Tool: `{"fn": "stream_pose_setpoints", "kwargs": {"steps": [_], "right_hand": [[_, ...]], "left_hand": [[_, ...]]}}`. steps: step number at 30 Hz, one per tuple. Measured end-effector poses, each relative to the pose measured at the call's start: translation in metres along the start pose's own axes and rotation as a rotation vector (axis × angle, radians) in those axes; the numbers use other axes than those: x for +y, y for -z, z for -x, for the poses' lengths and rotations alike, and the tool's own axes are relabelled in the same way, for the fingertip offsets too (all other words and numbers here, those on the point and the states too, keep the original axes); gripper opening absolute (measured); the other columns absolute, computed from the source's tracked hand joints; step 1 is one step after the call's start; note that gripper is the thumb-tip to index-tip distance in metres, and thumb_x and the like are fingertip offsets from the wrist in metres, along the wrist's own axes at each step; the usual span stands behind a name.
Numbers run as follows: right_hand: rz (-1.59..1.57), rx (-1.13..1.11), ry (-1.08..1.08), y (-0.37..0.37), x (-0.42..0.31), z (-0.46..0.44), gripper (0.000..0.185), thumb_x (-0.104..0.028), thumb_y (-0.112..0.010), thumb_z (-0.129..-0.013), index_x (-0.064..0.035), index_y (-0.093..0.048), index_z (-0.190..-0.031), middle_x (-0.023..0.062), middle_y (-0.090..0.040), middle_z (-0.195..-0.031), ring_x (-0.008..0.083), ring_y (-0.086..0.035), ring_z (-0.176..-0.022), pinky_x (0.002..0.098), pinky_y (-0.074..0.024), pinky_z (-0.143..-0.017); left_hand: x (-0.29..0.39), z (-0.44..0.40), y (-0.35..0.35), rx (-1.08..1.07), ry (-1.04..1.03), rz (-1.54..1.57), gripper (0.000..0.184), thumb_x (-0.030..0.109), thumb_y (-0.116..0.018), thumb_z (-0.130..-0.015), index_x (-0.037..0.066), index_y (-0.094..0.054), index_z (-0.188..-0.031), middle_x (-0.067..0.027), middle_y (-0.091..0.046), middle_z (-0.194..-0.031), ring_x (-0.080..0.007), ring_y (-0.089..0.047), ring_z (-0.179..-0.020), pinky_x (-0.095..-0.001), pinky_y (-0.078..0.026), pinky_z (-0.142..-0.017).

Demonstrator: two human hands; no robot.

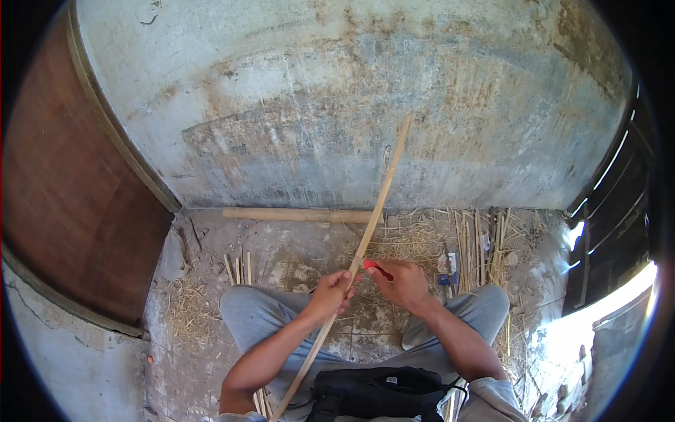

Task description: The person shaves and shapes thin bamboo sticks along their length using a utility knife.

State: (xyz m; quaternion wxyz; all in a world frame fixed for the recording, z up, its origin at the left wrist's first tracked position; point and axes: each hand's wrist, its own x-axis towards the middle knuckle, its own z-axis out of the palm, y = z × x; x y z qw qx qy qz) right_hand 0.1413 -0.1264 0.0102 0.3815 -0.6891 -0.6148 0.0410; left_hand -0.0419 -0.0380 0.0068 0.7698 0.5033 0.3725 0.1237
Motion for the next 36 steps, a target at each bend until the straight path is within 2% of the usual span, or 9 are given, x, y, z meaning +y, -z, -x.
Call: {"fn": "stream_pose_setpoints", "kwargs": {"steps": [3, 8, 11, 13, 19, 28, 31, 34, 36], "right_hand": [[-0.008, 0.043, 0.036, -0.003, -0.002, 0.001, 0.024, -0.028, -0.071, -0.088, -0.0069, -0.073, -0.099, 0.0107, -0.064, -0.066, 0.0269, -0.064, -0.057, 0.0378, -0.05, -0.051], [0.106, 0.039, 0.042, -0.004, -0.001, -0.002, 0.026, -0.033, -0.072, -0.086, -0.0086, -0.074, -0.096, 0.009, -0.065, -0.064, 0.0261, -0.065, -0.055, 0.0378, -0.0506, -0.049], [0.126, 0.053, 0.076, -0.01, 0.001, -0.002, 0.026, -0.034, -0.073, -0.085, -0.0097, -0.075, -0.095, 0.0082, -0.065, -0.063, 0.0252, -0.065, -0.053, 0.0374, -0.0504, -0.047], [0.144, 0.064, 0.081, -0.011, 0.002, -0.004, 0.026, -0.034, -0.073, -0.085, -0.0101, -0.075, -0.095, 0.0079, -0.065, -0.063, 0.0247, -0.064, -0.052, 0.0372, -0.0502, -0.046], [0.162, 0.127, 0.103, -0.009, -0.002, -0.009, 0.026, -0.036, -0.072, -0.085, -0.0107, -0.073, -0.092, 0.0044, -0.063, -0.06, 0.0238, -0.064, -0.048, 0.0361, -0.0504, -0.042], [0.182, 0.173, 0.115, -0.016, -0.001, -0.009, 0.028, -0.039, -0.073, -0.084, -0.0117, -0.073, -0.091, 0.0032, -0.064, -0.061, 0.0232, -0.064, -0.047, 0.0361, -0.0499, -0.04], [0.202, 0.165, 0.071, -0.013, -0.004, -0.009, 0.025, -0.037, -0.075, -0.083, -0.0131, -0.075, -0.09, 0.0038, -0.063, -0.061, 0.0225, -0.063, -0.049, 0.0354, -0.0485, -0.042], [0.215, 0.164, 0.059, -0.007, 0.002, -0.014, 0.028, -0.04, -0.072, -0.085, -0.0119, -0.073, -0.088, 0.0049, -0.065, -0.063, 0.0245, -0.064, -0.049, 0.0372, -0.0504, -0.042], [0.215, 0.079, -0.158, 0.004, 0.016, -0.024, 0.027, -0.038, -0.072, -0.085, -0.0114, -0.073, -0.087, 0.0062, -0.065, -0.064, 0.0259, -0.065, -0.051, 0.0392, -0.0514, -0.045]], "left_hand": [[-0.003, 0.004, 0.006, 0.023, 0.002, 0.023, 0.034, 0.03, -0.039, -0.107, 0.005, -0.058, -0.119, 0.0038, -0.043, -0.068, -0.0036, -0.033, -0.049, -0.021, -0.026, -0.042], [-0.008, 0.01, 0.013, 0.04, 0.036, -0.028, 0.034, 0.03, -0.039, -0.107, 0.004, -0.059, -0.117, 0.004, -0.041, -0.064, -0.0036, -0.032, -0.046, -0.0222, -0.025, -0.04], [-0.01, 0.009, 0.012, 0.076, -0.011, -0.118, 0.035, 0.031, -0.039, -0.108, 0.004, -0.058, -0.118, 0.004, -0.04, -0.063, -0.0038, -0.031, -0.046, -0.0227, -0.024, -0.04], [-0.009, 0.009, 0.008, 0.134, -0.032, -0.113, 0.034, 0.031, -0.04, -0.107, 0.003, -0.059, -0.113, 0.0041, -0.039, -0.062, -0.0037, -0.031, -0.045, -0.0228, -0.024, -0.04], [0.001, 0.014, 0.007, 0.108, 0.031, -0.038, 0.03, 0.031, -0.041, -0.107, 0.005, -0.056, -0.107, 0.0038, -0.04, -0.063, -0.0037, -0.032, -0.045, -0.0228, -0.026, -0.039], [0.005, 0.014, 0.006, 0.143, 0.034, -0.032, 0.029, 0.029, -0.041, -0.107, 0.005, -0.055, -0.104, 0.0037, -0.039, -0.061, -0.0039, -0.03, -0.044, -0.0226, -0.023, -0.039], [0.005, 0.014, 0.004, 0.138, -0.001, -0.06, 0.029, 0.029, -0.041, -0.107, 0.005, -0.055, -0.104, 0.0037, -0.039, -0.061, -0.004, -0.03, -0.044, -0.0224, -0.023, -0.039], [-0.001, 0.014, 0.003, 0.122, -0.019, -0.109, 0.029, 0.03, -0.041, -0.107, 0.005, -0.055, -0.105, 0.0039, -0.039, -0.062, -0.004, -0.031, -0.044, -0.0223, -0.025, -0.039], [-0.007, 0.015, -0.001, 0.097, 0.006, -0.108, 0.029, 0.03, -0.041, -0.107, 0.004, -0.055, -0.103, 0.0036, -0.041, -0.062, -0.0041, -0.033, -0.045, -0.0228, -0.026, -0.039]]}}
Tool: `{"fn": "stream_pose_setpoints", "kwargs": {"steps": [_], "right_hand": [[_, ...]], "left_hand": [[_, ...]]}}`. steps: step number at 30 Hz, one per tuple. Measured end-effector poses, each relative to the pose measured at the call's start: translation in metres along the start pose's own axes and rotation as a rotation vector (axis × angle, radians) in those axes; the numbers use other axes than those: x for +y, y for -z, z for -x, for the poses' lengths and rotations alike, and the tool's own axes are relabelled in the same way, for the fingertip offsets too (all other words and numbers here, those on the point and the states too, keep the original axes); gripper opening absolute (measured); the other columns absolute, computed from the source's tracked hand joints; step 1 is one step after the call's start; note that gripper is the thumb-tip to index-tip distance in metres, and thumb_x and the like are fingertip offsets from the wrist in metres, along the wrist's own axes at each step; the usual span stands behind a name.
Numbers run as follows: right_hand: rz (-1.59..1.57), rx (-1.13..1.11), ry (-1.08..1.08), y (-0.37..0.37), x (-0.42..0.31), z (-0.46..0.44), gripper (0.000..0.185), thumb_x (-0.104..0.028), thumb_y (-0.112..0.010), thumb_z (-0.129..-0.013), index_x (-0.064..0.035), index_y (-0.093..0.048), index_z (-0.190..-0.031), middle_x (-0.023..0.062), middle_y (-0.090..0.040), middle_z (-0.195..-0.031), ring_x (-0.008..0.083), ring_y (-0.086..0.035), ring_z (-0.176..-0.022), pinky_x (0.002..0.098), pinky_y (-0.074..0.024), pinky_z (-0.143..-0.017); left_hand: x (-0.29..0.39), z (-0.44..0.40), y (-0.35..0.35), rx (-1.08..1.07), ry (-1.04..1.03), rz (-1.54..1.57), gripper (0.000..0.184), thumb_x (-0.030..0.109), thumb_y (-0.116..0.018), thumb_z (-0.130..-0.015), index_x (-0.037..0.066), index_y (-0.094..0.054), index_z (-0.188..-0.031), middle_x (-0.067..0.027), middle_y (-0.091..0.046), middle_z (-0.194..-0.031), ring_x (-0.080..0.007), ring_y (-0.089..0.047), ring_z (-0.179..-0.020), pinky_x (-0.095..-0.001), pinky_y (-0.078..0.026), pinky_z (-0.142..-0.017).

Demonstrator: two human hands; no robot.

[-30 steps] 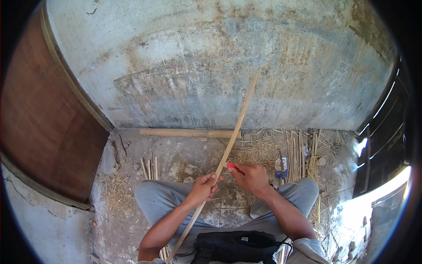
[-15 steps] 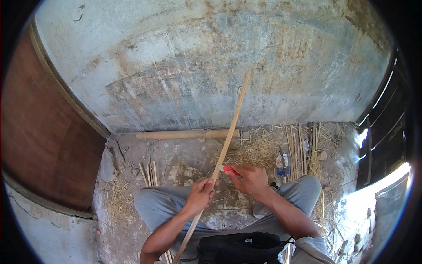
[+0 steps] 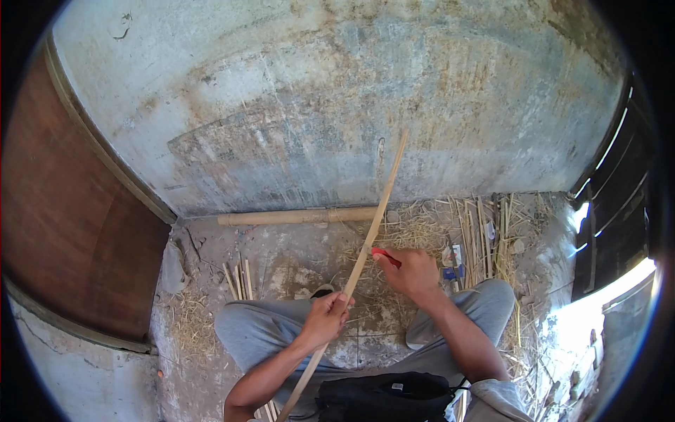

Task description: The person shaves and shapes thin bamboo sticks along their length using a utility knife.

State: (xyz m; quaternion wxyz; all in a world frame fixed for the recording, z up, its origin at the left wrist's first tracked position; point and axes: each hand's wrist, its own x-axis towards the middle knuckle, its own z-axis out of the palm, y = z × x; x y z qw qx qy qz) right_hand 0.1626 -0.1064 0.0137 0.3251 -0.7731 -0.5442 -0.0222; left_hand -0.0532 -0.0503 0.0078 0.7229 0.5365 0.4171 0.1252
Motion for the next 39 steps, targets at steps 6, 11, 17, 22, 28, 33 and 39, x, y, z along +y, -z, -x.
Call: {"fn": "stream_pose_setpoints", "kwargs": {"steps": [6, 11, 17, 22, 28, 33, 39], "right_hand": [[-0.031, 0.145, 0.102, -0.01, 0.013, 0.004, 0.025, -0.036, -0.071, -0.084, -0.0117, -0.075, -0.091, 0.0076, -0.066, -0.065, 0.0266, -0.066, -0.053, 0.0397, -0.052, -0.047], [-0.018, 0.142, 0.092, -0.011, 0.01, 0.002, 0.025, -0.035, -0.072, -0.084, -0.0121, -0.075, -0.093, 0.0072, -0.066, -0.064, 0.0262, -0.066, -0.053, 0.0395, -0.0517, -0.046], [-0.015, 0.157, 0.095, -0.014, 0.009, -0.001, 0.026, -0.037, -0.071, -0.085, -0.0127, -0.075, -0.092, 0.0073, -0.067, -0.065, 0.0266, -0.066, -0.052, 0.0386, -0.0513, -0.045], [0.002, 0.135, 0.014, -0.007, 0.022, -0.011, 0.025, -0.04, -0.069, -0.086, -0.0159, -0.075, -0.092, 0.0083, -0.068, -0.066, 0.0291, -0.066, -0.054, 0.0406, -0.0529, -0.049], [0.063, 0.122, -0.182, 0.009, 0.041, -0.022, 0.026, -0.043, -0.066, -0.088, -0.0216, -0.076, -0.098, 0.0107, -0.067, -0.065, 0.0343, -0.068, -0.063, 0.0465, -0.0548, -0.059], [0.024, 0.11, -0.176, 0.014, 0.036, -0.028, 0.027, -0.042, -0.066, -0.088, -0.019, -0.077, -0.097, 0.0143, -0.066, -0.066, 0.0348, -0.066, -0.062, 0.0439, -0.0538, -0.058], [0.224, 0.113, -0.389, 0.017, 0.073, -0.041, 0.03, -0.041, -0.062, -0.091, -0.0152, -0.076, -0.098, 0.0169, -0.068, -0.07, 0.0372, -0.067, -0.064, 0.0457, -0.0547, -0.06]], "left_hand": [[0.002, -0.001, -0.002, -0.043, 0.026, 0.014, 0.03, 0.03, -0.041, -0.107, 0.004, -0.055, -0.103, 0.0036, -0.041, -0.062, -0.0039, -0.033, -0.045, -0.0228, -0.027, -0.04], [0.01, 0.002, -0.001, -0.043, 0.05, 0.023, 0.029, 0.03, -0.041, -0.107, 0.004, -0.055, -0.104, 0.0038, -0.039, -0.062, -0.0036, -0.032, -0.044, -0.0222, -0.026, -0.04], [0.012, 0.0, 0.0, -0.011, 0.029, -0.037, 0.03, 0.03, -0.04, -0.107, 0.004, -0.054, -0.103, 0.0039, -0.039, -0.062, -0.0038, -0.032, -0.044, -0.0219, -0.027, -0.04], [0.009, 0.006, -0.001, -0.056, 0.069, -0.053, 0.031, 0.031, -0.04, -0.107, 0.005, -0.055, -0.103, 0.0039, -0.039, -0.062, -0.0038, -0.032, -0.044, -0.0223, -0.027, -0.039], [-0.001, 0.01, -0.002, -0.131, 0.104, -0.049, 0.032, 0.031, -0.04, -0.107, 0.004, -0.056, -0.104, 0.0037, -0.039, -0.064, -0.0036, -0.031, -0.045, -0.022, -0.025, -0.039], [0.005, 0.014, 0.006, -0.146, 0.089, -0.043, 0.031, 0.031, -0.04, -0.107, 0.004, -0.056, -0.104, 0.0038, -0.04, -0.064, -0.0037, -0.032, -0.047, -0.0218, -0.027, -0.04], [-0.002, 0.02, 0.013, -0.167, 0.145, -0.048, 0.031, 0.03, -0.041, -0.107, 0.003, -0.056, -0.105, 0.0031, -0.039, -0.064, -0.0039, -0.031, -0.046, -0.0219, -0.025, -0.039]]}}
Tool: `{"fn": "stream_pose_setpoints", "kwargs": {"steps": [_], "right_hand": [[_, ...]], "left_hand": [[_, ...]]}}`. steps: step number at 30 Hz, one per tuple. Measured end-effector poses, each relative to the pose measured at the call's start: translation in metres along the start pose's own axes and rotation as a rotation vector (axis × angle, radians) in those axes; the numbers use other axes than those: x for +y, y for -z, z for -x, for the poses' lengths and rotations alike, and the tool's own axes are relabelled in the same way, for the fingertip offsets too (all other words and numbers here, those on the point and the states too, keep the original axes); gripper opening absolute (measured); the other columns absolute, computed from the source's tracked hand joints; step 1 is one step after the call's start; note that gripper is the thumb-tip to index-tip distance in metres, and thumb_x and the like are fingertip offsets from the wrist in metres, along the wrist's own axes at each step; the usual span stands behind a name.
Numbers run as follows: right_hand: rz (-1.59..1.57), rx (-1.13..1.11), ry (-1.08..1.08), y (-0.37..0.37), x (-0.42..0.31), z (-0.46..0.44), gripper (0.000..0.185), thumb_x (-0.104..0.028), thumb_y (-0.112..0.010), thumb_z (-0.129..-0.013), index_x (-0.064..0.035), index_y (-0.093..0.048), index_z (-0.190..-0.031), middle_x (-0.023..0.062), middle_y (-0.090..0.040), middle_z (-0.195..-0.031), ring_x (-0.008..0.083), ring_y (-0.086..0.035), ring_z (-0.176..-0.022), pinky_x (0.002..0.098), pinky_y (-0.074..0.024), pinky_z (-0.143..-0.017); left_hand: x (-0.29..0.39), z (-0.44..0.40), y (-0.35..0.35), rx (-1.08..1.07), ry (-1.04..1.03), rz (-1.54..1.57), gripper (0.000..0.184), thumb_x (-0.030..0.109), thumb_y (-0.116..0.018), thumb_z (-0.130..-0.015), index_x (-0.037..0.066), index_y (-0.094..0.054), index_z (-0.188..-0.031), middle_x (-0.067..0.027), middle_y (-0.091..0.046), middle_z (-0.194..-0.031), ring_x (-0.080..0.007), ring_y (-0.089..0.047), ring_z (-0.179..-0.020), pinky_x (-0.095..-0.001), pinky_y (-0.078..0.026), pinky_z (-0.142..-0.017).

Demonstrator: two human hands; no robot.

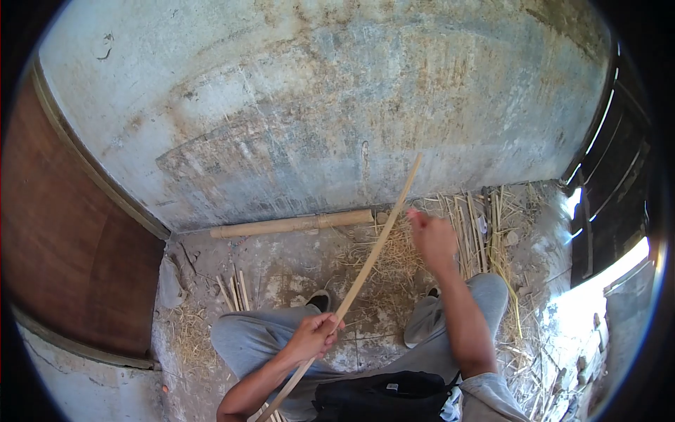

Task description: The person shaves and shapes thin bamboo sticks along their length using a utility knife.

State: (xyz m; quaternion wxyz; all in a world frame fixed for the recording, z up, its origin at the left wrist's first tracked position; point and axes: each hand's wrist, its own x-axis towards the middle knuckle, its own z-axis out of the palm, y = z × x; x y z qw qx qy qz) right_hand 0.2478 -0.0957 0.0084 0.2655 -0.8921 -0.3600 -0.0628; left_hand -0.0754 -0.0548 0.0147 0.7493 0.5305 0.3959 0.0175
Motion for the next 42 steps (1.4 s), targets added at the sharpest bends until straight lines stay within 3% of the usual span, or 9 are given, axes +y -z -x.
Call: {"fn": "stream_pose_setpoints", "kwargs": {"steps": [3, 10, 15, 19, 22, 25, 28, 35, 42], "right_hand": [[-0.176, 0.178, -0.036, 0.016, 0.006, -0.003, 0.032, -0.04, -0.062, -0.091, -0.0125, -0.076, -0.099, 0.0186, -0.068, -0.072, 0.0386, -0.067, -0.068, 0.0471, -0.0545, -0.064], [-0.375, 0.114, 0.063, 0.019, -0.019, 0.019, 0.033, -0.04, -0.064, -0.089, -0.0109, -0.075, -0.102, 0.0195, -0.068, -0.072, 0.0402, -0.067, -0.07, 0.0476, -0.0541, -0.065], [0.151, -0.386, -0.004, 0.002, -0.008, 0.023, 0.035, -0.041, -0.068, -0.087, -0.0081, -0.074, -0.097, 0.0189, -0.071, -0.09, 0.0388, -0.069, -0.085, 0.0478, -0.055, -0.076], [0.207, -0.434, 0.134, -0.014, 0.006, 0.033, 0.037, -0.044, -0.069, -0.086, -0.0083, -0.075, -0.094, 0.0203, -0.07, -0.079, 0.0403, -0.069, -0.08, 0.0489, -0.0552, -0.075], [0.092, -0.292, 0.07, -0.007, -0.01, 0.036, 0.036, -0.041, -0.07, -0.085, -0.0069, -0.074, -0.095, 0.0199, -0.068, -0.075, 0.0387, -0.069, -0.077, 0.0478, -0.0547, -0.074], [-0.332, -0.235, 0.093, 0.003, -0.031, 0.038, 0.032, -0.037, -0.071, -0.086, -0.0064, -0.074, -0.095, 0.017, -0.066, -0.068, 0.0332, -0.066, -0.065, 0.043, -0.0522, -0.066], [-0.511, -0.359, 0.11, -0.003, -0.043, 0.05, 0.035, -0.037, -0.07, -0.087, -0.005, -0.073, -0.099, 0.0172, -0.062, -0.064, 0.0291, -0.064, -0.06, 0.0406, -0.0486, -0.06], [-0.802, -0.632, -0.003, -0.03, -0.052, 0.065, 0.036, -0.036, -0.072, -0.087, 0.0, -0.072, -0.089, 0.0028, -0.056, -0.06, 0.0088, -0.048, -0.056, 0.0311, -0.0383, -0.051], [-1.134, -0.556, -0.278, -0.03, -0.055, 0.042, 0.023, -0.021, -0.075, -0.087, 0.0013, -0.071, -0.084, -0.0035, -0.056, -0.064, 0.0039, -0.043, -0.056, 0.0248, -0.0332, -0.049]], "left_hand": [[-0.002, -0.002, 0.01, -0.03, 0.013, -0.013, 0.032, 0.03, -0.041, -0.107, 0.003, -0.057, -0.107, 0.003, -0.04, -0.064, -0.0038, -0.031, -0.047, -0.0217, -0.025, -0.04], [0.01, -0.024, 0.003, 0.0, -0.015, 0.091, 0.036, 0.034, -0.042, -0.106, 0.003, -0.058, -0.115, 0.003, -0.042, -0.066, -0.0029, -0.03, -0.047, -0.0202, -0.024, -0.04], [0.019, -0.045, 0.0, 0.012, -0.045, 0.116, 0.027, 0.026, -0.051, -0.103, 0.003, -0.058, -0.115, 0.0033, -0.044, -0.068, -0.002, -0.034, -0.048, -0.0193, -0.024, -0.039], [0.014, -0.055, 0.001, 0.044, -0.097, 0.111, 0.021, 0.015, -0.057, -0.1, 0.003, -0.059, -0.117, 0.0038, -0.047, -0.072, -0.0015, -0.037, -0.048, -0.0193, -0.025, -0.038], [0.009, -0.06, 0.002, 0.057, -0.133, 0.127, 0.024, 0.014, -0.056, -0.1, 0.002, -0.058, -0.12, 0.0042, -0.047, -0.073, -0.0014, -0.037, -0.047, -0.0201, -0.027, -0.038], [0.014, -0.058, 0.002, 0.049, -0.102, 0.131, 0.026, 0.014, -0.057, -0.1, 0.001, -0.057, -0.123, 0.0041, -0.047, -0.074, -0.0017, -0.038, -0.048, -0.0207, -0.029, -0.038], [0.013, -0.06, -0.001, 0.063, -0.159, 0.082, 0.029, 0.014, -0.057, -0.1, 0.0, -0.056, -0.126, 0.0043, -0.046, -0.072, -0.0024, -0.039, -0.049, -0.0213, -0.032, -0.04], [0.009, -0.054, -0.005, -0.028, -0.257, 0.03, 0.034, 0.017, -0.058, -0.1, 0.002, -0.054, -0.131, 0.0048, -0.043, -0.067, -0.0032, -0.042, -0.049, -0.0232, -0.035, -0.042], [0.026, -0.059, -0.006, -0.036, -0.256, -0.116, 0.04, 0.024, -0.051, -0.103, 0.0, -0.046, -0.136, -0.0022, -0.055, -0.084, -0.0099, -0.056, -0.068, -0.0259, -0.053, -0.062]]}}
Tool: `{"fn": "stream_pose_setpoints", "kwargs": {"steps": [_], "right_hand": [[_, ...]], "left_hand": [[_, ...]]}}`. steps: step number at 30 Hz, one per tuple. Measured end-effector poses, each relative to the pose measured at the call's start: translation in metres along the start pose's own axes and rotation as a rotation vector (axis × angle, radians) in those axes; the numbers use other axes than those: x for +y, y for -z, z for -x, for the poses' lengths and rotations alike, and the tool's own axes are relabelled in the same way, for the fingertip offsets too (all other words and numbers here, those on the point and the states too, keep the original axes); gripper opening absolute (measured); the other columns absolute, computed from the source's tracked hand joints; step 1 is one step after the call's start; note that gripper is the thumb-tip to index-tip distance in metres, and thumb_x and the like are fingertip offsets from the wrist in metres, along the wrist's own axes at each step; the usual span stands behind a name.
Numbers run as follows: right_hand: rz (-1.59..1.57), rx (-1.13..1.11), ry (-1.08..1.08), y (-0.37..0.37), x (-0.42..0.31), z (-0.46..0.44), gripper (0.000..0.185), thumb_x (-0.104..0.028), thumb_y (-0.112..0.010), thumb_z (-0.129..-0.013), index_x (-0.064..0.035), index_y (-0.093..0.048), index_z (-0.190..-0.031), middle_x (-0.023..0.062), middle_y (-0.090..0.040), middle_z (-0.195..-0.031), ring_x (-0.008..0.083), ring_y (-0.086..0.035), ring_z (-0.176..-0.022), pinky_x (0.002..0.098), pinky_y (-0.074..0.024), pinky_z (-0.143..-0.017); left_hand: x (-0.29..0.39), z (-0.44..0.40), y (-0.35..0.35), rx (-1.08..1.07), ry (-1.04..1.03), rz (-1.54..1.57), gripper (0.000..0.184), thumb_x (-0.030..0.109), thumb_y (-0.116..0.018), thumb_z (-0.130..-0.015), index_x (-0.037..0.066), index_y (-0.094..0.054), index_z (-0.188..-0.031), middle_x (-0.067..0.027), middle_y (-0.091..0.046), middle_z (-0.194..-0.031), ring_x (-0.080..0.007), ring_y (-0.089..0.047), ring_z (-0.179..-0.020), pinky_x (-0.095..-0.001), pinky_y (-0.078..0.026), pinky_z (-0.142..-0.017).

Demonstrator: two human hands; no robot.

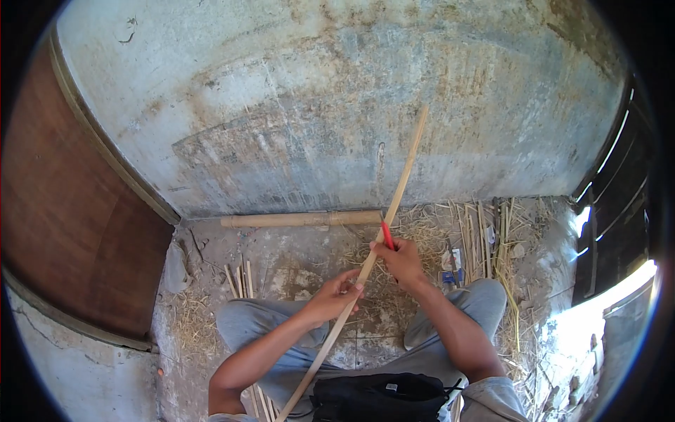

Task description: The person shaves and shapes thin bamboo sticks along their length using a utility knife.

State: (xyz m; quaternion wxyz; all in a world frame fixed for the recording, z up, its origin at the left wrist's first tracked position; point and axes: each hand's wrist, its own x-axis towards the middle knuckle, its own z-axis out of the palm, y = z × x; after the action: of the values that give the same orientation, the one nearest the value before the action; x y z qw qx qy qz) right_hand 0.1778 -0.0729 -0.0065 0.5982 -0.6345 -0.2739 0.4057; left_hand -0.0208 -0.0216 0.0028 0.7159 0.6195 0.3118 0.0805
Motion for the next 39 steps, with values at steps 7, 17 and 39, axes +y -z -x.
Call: {"fn": "stream_pose_setpoints", "kwargs": {"steps": [7, 17, 39], "right_hand": [[-0.101, 0.139, 0.097, 0.023, -0.011, -0.022, 0.025, -0.023, -0.075, -0.087, 0.0014, -0.071, -0.083, -0.0034, -0.056, -0.063, 0.0036, -0.042, -0.054, 0.0253, -0.033, -0.048], [0.566, 0.121, 0.462, 0.014, -0.025, 0.048, 0.027, -0.027, -0.06, -0.096, -0.004, -0.071, -0.105, 0.0123, -0.062, -0.064, 0.0264, -0.061, -0.055, 0.0368, -0.0468, -0.054], [0.987, 0.041, 0.654, 0.013, -0.01, 0.07, 0.02, -0.025, -0.066, -0.091, -0.006, -0.07, -0.095, 0.0147, -0.065, -0.067, 0.0345, -0.065, -0.059, 0.0432, -0.0512, -0.052]], "left_hand": [[0.014, 0.011, 0.0, -0.206, 0.172, 0.005, 0.029, 0.021, -0.041, -0.106, -0.001, -0.05, -0.123, -0.0065, -0.059, -0.086, -0.0133, -0.058, -0.064, -0.0278, -0.051, -0.058], [0.008, 0.017, -0.007, -0.066, 0.112, 0.33, 0.026, 0.018, -0.039, -0.107, 0.001, -0.053, -0.121, -0.0005, -0.047, -0.074, -0.0054, -0.038, -0.049, -0.0217, -0.034, -0.044], [-0.017, 0.03, -0.017, 0.131, 0.116, 0.119, 0.031, 0.029, -0.041, -0.107, 0.002, -0.056, -0.102, 0.0024, -0.044, -0.066, -0.0047, -0.039, -0.049, -0.0232, -0.032, -0.042]]}}
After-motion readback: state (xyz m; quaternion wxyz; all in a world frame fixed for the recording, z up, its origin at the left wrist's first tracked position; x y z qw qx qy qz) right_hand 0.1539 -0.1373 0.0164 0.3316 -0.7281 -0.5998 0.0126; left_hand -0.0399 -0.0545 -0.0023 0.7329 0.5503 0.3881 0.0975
